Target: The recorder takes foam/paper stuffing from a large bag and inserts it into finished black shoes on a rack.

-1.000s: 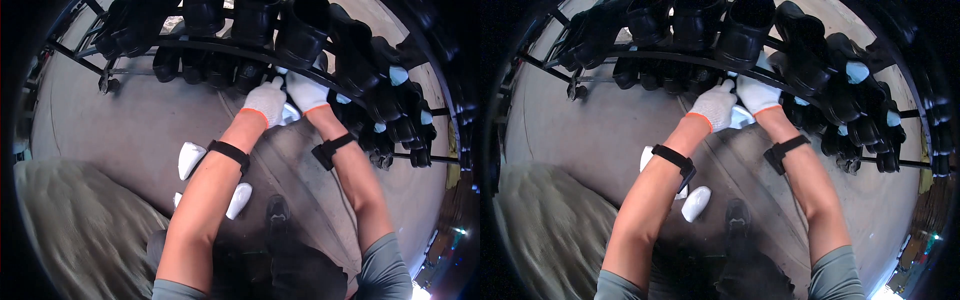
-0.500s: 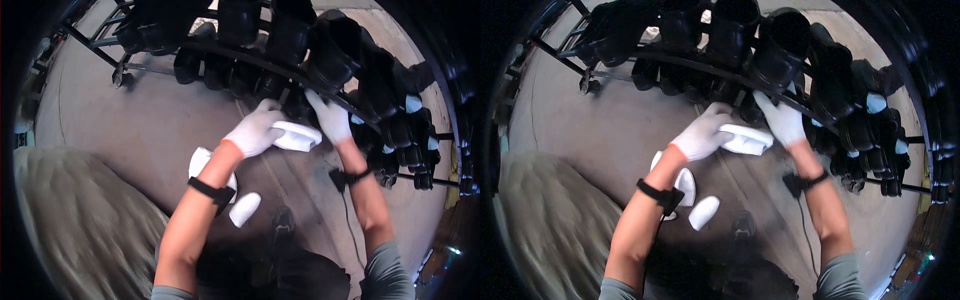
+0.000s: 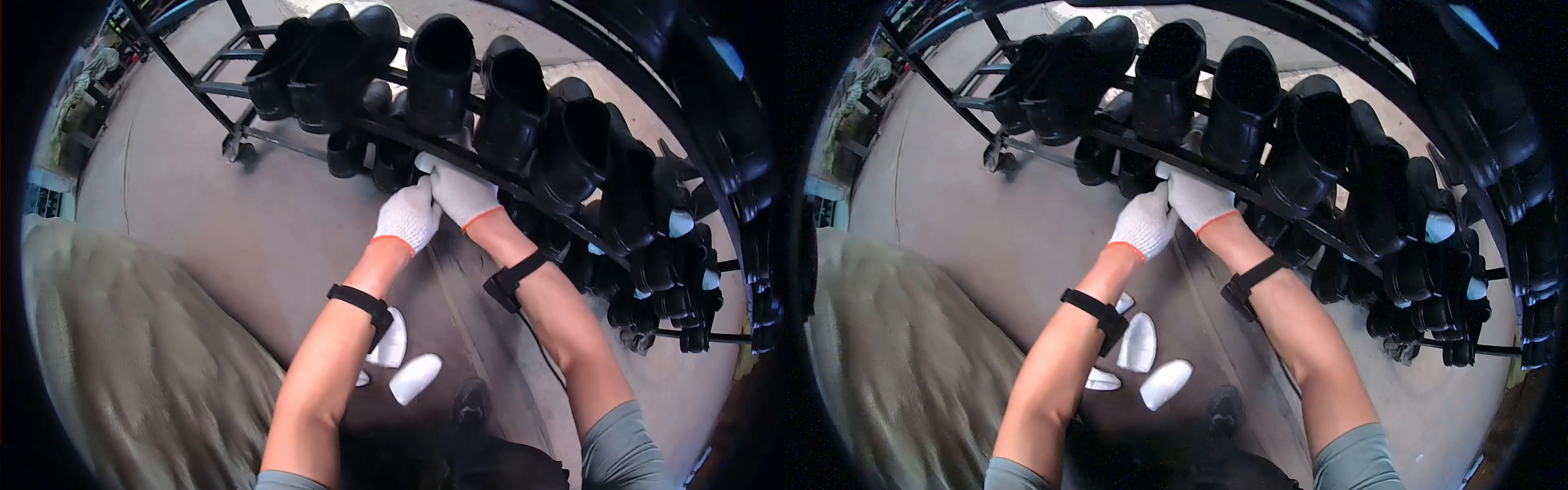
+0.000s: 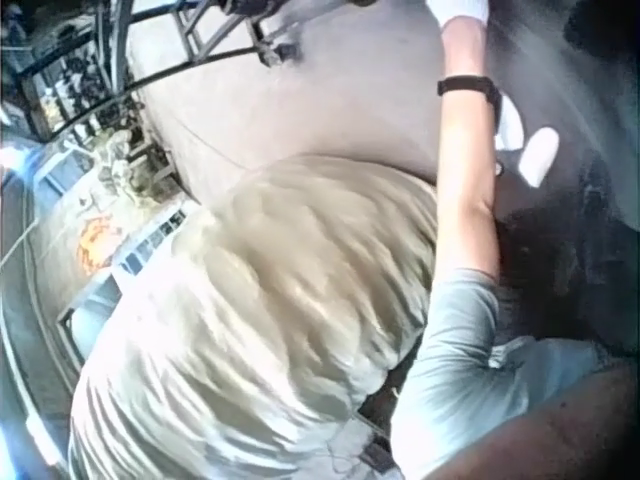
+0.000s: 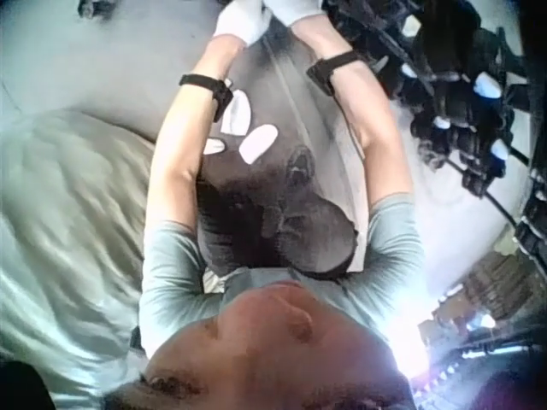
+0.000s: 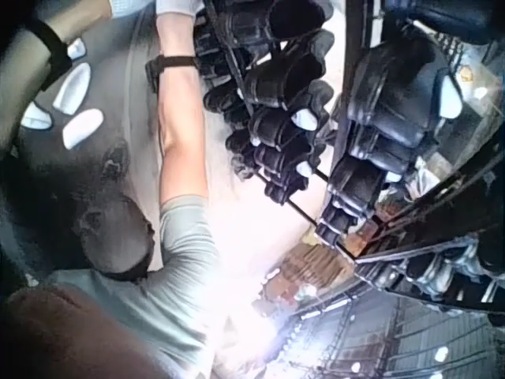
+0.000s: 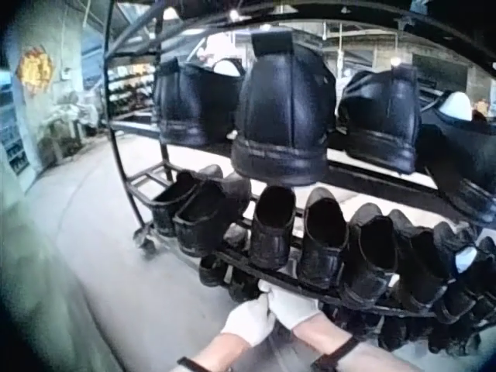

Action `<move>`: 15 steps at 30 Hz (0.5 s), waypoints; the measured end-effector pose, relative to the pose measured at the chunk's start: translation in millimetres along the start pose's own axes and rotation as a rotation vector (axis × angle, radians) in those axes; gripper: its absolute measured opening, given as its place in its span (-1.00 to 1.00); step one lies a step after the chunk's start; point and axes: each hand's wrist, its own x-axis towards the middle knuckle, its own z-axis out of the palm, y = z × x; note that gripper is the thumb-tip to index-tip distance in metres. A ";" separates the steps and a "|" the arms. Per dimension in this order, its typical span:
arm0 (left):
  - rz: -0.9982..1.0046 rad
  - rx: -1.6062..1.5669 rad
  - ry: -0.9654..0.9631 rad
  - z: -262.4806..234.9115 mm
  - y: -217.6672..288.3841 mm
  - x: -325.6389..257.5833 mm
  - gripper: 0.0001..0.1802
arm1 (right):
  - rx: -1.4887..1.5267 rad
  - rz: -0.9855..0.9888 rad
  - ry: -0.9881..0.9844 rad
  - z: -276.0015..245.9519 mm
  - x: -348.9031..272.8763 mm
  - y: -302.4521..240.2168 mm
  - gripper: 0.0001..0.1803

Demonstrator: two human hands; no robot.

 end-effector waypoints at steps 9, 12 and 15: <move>-0.001 0.109 -0.057 -0.7 -0.1 2.0 -0.70 | 0.240 0.250 -0.156 -13.0 -5.6 21.3 -0.75; 0.083 0.071 -0.052 13.8 0.6 1.0 -0.73 | 0.171 0.226 -0.097 15.2 5.7 25.9 -0.66; 0.056 0.064 0.013 8.3 -21.6 -6.2 -0.78 | -0.165 -0.225 -0.423 10.8 7.3 20.5 -0.59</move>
